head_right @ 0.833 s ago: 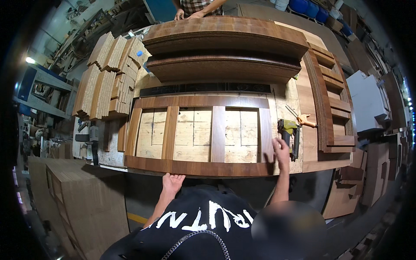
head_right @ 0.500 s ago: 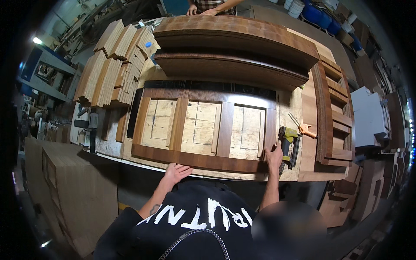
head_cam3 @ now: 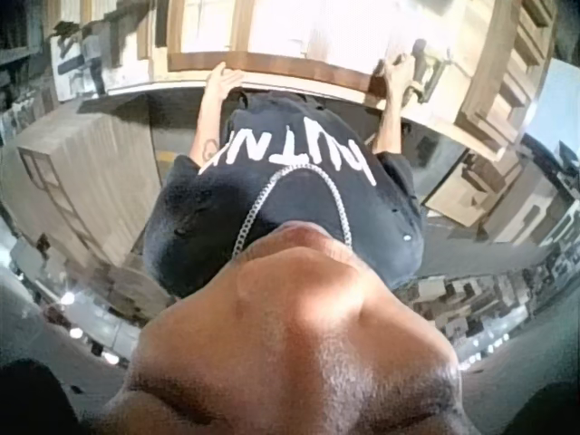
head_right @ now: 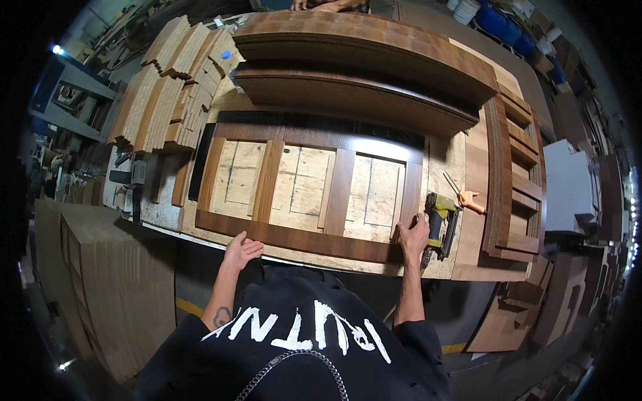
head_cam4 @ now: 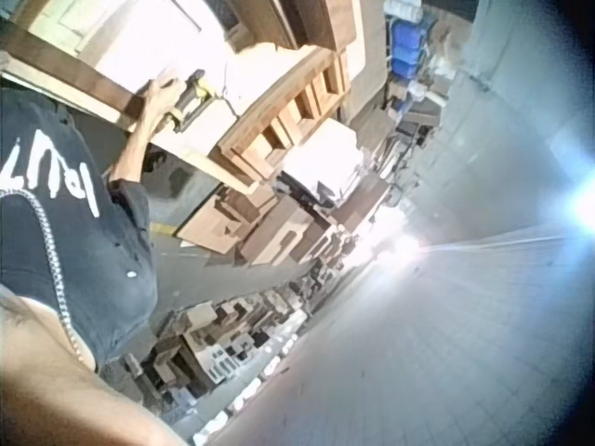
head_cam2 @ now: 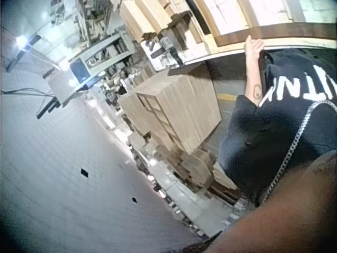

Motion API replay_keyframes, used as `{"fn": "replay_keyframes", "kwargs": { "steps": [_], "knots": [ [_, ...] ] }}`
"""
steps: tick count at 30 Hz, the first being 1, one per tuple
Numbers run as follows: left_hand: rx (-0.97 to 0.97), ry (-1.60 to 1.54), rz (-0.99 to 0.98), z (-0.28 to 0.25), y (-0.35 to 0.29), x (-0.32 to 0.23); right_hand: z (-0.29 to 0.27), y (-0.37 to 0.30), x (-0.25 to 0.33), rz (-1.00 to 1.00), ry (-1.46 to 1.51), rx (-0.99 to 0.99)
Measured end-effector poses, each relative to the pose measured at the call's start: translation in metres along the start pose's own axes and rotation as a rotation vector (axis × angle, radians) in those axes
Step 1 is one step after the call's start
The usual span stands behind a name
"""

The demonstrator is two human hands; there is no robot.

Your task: The person assembles a wooden frame by placing thin wooden strips into a larger frame and securing them with a pneumatic nail gun. The person repeatedly positions strips and fastens them, then lifts and repositions the frame to continue assembly.

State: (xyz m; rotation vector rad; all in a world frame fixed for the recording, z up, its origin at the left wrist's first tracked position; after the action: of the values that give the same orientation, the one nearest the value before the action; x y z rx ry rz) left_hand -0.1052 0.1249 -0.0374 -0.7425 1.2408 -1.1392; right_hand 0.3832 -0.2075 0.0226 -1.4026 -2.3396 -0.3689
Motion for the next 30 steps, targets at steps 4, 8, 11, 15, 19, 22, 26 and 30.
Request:
{"fn": "replay_keyframes", "kwargs": {
  "steps": [4,8,11,15,19,22,26,30],
  "knots": [
    [-0.105,0.197,-0.011,0.01,-0.007,-0.01,-0.001,0.002,0.0,0.013,-0.054,-0.007],
    [-0.35,0.978,0.17,0.047,-0.042,-0.045,0.001,0.002,0.006,0.088,-0.094,0.011],
    [-0.513,1.175,0.642,0.074,-0.049,-0.063,0.004,0.002,0.014,0.132,-0.167,-0.019],
    [-0.458,1.337,1.078,0.128,-0.02,-0.072,0.004,0.007,0.025,0.167,-0.205,0.042],
    [-0.625,1.572,1.051,0.164,0.023,-0.084,-0.002,0.004,0.03,0.151,-0.209,0.06],
    [-0.661,1.594,1.088,0.168,0.033,-0.088,0.006,0.001,0.024,0.15,-0.243,0.056],
    [-0.608,1.65,1.0,0.173,0.032,-0.09,0.013,-0.005,0.023,0.095,-0.278,-0.016],
    [-0.607,1.651,1.001,0.174,0.039,-0.088,0.018,-0.006,0.013,0.026,-0.294,-0.095]
  ]
}}
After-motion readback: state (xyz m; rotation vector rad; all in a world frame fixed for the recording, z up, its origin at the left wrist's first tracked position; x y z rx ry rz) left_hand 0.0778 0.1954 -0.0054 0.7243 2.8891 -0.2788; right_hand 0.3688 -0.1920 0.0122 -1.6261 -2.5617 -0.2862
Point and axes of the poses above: each hand's wrist, its own y-axis towards the middle knuckle, its own z-axis out of the palm, x = y × z, the point moved 7 cm from there along y, towards the middle knuckle, and after that the axes turned 11 degrees about -z, right-handed, at the moved point
